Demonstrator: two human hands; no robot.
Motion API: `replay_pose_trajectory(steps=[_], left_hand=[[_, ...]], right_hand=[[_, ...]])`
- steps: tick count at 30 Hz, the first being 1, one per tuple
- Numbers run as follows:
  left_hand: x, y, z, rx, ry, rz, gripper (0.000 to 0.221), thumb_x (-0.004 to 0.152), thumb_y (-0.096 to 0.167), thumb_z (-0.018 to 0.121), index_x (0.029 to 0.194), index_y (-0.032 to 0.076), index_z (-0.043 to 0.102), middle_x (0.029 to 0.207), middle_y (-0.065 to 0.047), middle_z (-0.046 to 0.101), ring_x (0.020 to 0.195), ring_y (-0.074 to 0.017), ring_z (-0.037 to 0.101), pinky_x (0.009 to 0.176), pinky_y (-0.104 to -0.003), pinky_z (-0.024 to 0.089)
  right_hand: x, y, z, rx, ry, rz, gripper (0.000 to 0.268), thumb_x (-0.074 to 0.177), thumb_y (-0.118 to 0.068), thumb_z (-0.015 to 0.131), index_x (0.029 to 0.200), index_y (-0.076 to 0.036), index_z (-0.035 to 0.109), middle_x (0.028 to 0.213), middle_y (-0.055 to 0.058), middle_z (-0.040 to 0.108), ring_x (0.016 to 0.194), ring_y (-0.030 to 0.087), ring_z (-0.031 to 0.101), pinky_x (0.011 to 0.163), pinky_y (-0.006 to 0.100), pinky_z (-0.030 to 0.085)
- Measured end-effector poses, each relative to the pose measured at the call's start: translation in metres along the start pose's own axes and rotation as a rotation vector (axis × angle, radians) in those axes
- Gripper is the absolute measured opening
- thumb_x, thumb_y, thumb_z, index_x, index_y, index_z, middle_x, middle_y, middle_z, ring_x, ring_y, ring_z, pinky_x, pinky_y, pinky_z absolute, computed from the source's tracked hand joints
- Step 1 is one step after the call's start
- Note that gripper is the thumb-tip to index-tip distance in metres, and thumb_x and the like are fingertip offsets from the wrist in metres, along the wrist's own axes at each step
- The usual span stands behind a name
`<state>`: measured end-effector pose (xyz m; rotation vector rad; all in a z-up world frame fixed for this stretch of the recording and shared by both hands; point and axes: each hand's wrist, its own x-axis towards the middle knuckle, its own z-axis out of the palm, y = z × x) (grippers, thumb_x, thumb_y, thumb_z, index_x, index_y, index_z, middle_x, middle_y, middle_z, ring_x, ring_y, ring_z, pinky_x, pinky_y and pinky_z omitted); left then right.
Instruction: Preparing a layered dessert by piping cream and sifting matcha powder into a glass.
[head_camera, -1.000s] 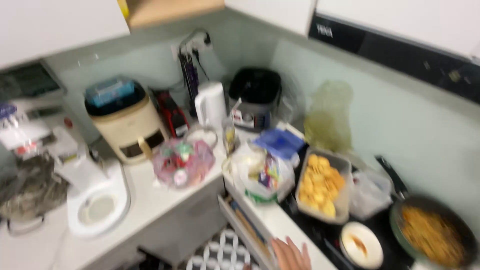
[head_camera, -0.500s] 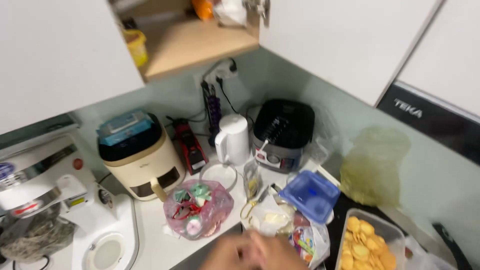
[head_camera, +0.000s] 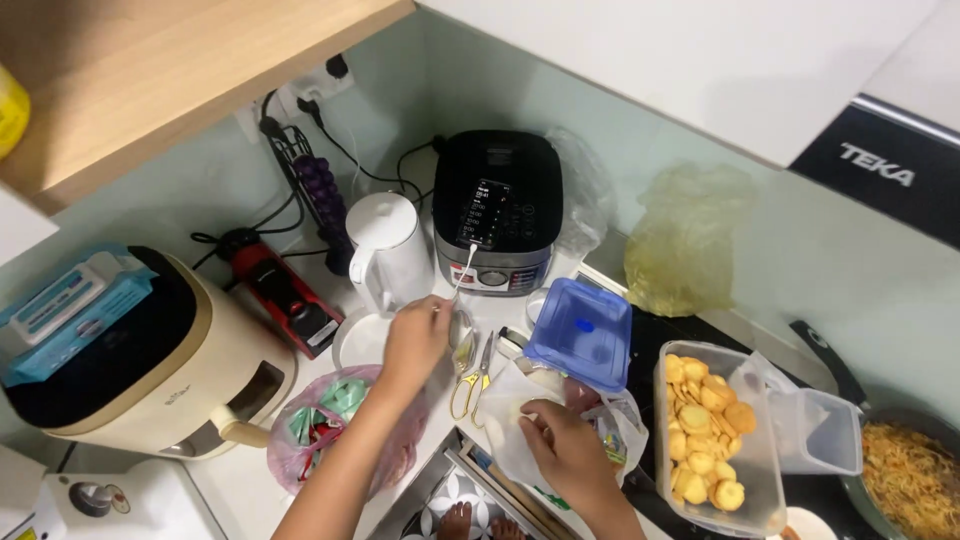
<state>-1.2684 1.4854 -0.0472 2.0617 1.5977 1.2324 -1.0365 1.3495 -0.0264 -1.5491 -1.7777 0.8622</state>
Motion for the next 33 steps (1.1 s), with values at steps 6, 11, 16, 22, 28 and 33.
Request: replay_pose_trajectory(steps=[6,11,16,22,28,33], left_hand=[[-0.025,0.002,-0.025,-0.148,0.101,-0.302,0.020,0.099,0.018,0.063,0.097,-0.001,0.070,0.073,-0.020,0.069,0.062,-0.0326,0.069,0.062,-0.040,0.052],[-0.042,0.014,-0.025,-0.121,0.237,-0.041,0.014,0.101,0.010,0.062,0.105,-0.002,0.067,0.083,-0.021,0.068,0.071,-0.0335,0.068,0.066,-0.039,0.053],[-0.057,0.020,-0.035,-0.201,0.384,-0.201,0.015,0.103,0.010,0.059,0.107,-0.002,0.067,0.083,-0.016,0.071,0.071,-0.0229,0.070,0.064,-0.034,0.054],[-0.070,0.004,-0.032,-0.725,0.442,-0.579,0.020,0.105,0.014,0.053,0.109,-0.001,0.065,0.076,-0.008,0.067,0.062,-0.0124,0.061,0.055,-0.028,0.052],[-0.077,-0.049,-0.013,-1.011,0.455,-0.686,0.023,0.109,0.018,0.054,0.108,-0.002,0.066,0.076,-0.009,0.065,0.060,-0.0127,0.058,0.055,-0.030,0.052],[-0.084,-0.008,-0.028,-0.797,0.226,-0.482,0.021,0.114,0.016,0.052,0.116,0.003,0.067,0.083,-0.007,0.065,0.068,-0.0135,0.062,0.062,-0.030,0.055]], right_hand=[[-0.005,0.000,0.009,0.053,0.065,0.113,0.021,0.088,-0.019,0.071,0.104,-0.006,0.071,0.079,0.013,0.075,0.063,0.024,0.073,0.059,0.035,0.056],[0.018,-0.004,0.032,0.042,0.034,0.000,0.028,0.089,-0.016,0.072,0.114,-0.006,0.066,0.099,0.013,0.072,0.072,0.022,0.072,0.064,0.033,0.059],[0.072,0.000,0.080,0.065,0.047,-0.037,0.067,0.082,-0.015,0.082,0.139,-0.004,0.048,0.119,0.012,0.060,0.082,0.020,0.068,0.073,0.031,0.059],[0.093,0.010,0.109,0.195,0.072,0.036,0.087,0.078,-0.011,0.084,0.148,0.001,0.033,0.121,0.014,0.055,0.081,0.019,0.068,0.072,0.030,0.058],[0.030,0.011,0.074,0.312,0.127,0.023,0.071,0.089,-0.008,0.074,0.148,-0.001,0.035,0.123,0.012,0.056,0.083,0.014,0.072,0.074,0.028,0.060],[-0.085,0.026,0.024,0.376,0.299,0.101,0.054,0.094,-0.006,0.071,0.142,-0.002,0.045,0.115,0.011,0.062,0.088,0.012,0.068,0.077,0.026,0.063]])
